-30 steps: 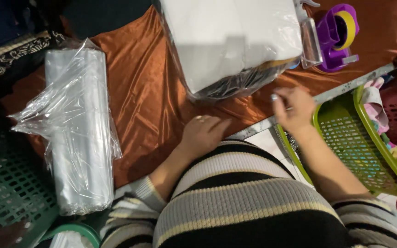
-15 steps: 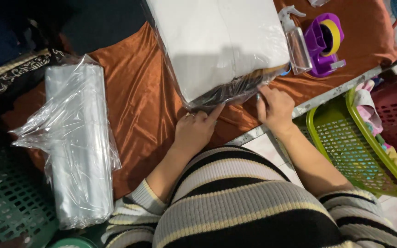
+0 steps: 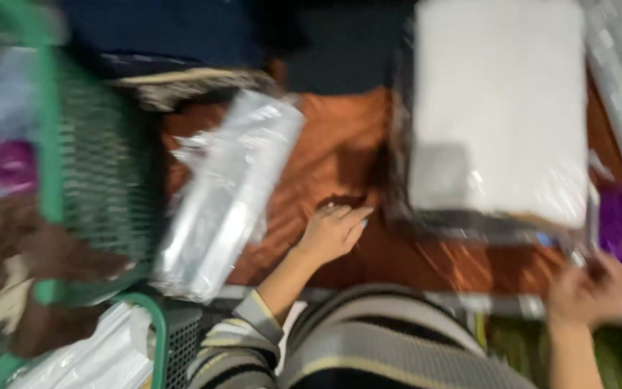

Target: The person wraps a rectangular item in clear plastic film, secures it with white tape, and then places a printed label on the top. The person uses a tape dispenser and scissors during the process.

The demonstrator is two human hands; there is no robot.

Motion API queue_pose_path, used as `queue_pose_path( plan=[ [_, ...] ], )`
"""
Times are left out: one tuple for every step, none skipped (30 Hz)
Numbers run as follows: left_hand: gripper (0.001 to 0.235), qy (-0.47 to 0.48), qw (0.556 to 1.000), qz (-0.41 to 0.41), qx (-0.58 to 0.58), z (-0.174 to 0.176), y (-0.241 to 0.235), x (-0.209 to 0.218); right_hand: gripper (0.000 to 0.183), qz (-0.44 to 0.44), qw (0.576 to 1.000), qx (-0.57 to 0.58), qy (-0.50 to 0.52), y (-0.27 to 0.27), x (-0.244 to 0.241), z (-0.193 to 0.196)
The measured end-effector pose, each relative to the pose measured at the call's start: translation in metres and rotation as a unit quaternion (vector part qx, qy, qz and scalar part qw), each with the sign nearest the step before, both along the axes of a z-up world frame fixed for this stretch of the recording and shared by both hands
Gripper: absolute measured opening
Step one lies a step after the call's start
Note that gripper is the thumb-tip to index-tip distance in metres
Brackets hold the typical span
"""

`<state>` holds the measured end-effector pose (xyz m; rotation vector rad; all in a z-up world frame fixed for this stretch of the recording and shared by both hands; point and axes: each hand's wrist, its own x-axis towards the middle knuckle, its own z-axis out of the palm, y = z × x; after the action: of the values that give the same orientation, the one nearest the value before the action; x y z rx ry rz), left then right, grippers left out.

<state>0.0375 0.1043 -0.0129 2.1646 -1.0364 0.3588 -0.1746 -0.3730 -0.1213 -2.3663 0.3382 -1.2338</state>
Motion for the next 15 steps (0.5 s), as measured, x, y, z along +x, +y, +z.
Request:
queue_pose_path(
  plan=[
    [0.029,-0.021,1.000,0.020,-0.002,0.006,0.010,0.012,0.023,0.020,1.000,-0.002,-0.021,-0.002,0.005,0.001],
    [0.029,-0.022,0.998,0.055,0.001,0.012,0.019,0.024,0.027,0.044,0.998,0.049,-0.021,-0.006,0.010,0.000],
    [0.029,-0.012,0.996,0.083,0.003,0.014,0.024,0.026,0.031,0.063,0.993,0.098,-0.008,-0.013,-0.002,0.000],
    [0.029,-0.022,0.995,0.097,-0.001,0.021,0.031,0.032,0.031,0.078,0.992,0.094,-0.017,-0.008,0.009,0.006],
    [0.026,-0.035,0.992,0.117,-0.017,0.028,0.039,0.037,0.027,0.049,0.995,0.090,-0.005,0.000,0.013,0.012],
    [0.022,-0.049,0.989,0.137,-0.033,0.035,0.046,0.042,0.024,0.020,0.996,0.086,0.006,0.007,0.018,0.018],
    [0.022,-0.059,0.988,0.138,-0.036,0.041,0.052,0.050,0.024,0.022,0.996,0.084,-0.004,0.002,0.026,0.012],
    [0.022,-0.067,0.987,0.140,-0.050,0.047,0.056,0.059,0.026,0.019,0.996,0.091,-0.014,-0.005,0.035,0.006],
    [0.022,-0.076,0.985,0.140,-0.064,0.053,0.061,0.068,0.028,0.015,0.995,0.100,-0.023,-0.010,0.044,-0.001],
    [0.022,-0.086,0.984,0.140,-0.066,0.060,0.066,0.079,0.028,0.016,0.994,0.099,-0.034,0.004,0.058,0.015],
    [0.021,-0.106,0.979,0.158,-0.076,0.065,0.071,0.085,0.028,0.056,0.983,0.163,-0.068,0.018,0.065,0.034],
    [0.020,-0.126,0.973,0.176,-0.085,0.069,0.076,0.090,0.029,0.097,0.964,0.225,-0.102,0.032,0.072,0.051],
    [0.020,-0.129,0.972,0.176,-0.087,0.082,0.078,0.101,0.029,0.098,0.964,0.224,-0.106,0.006,0.069,0.020],
    [0.021,-0.148,0.963,0.195,-0.110,0.094,0.081,0.112,0.026,0.086,0.976,0.173,-0.103,-0.020,0.068,-0.011],
    [0.023,-0.164,0.952,0.222,-0.130,0.106,0.087,0.119,0.025,0.081,0.984,0.125,-0.097,-0.046,0.069,-0.044]
  ],
)
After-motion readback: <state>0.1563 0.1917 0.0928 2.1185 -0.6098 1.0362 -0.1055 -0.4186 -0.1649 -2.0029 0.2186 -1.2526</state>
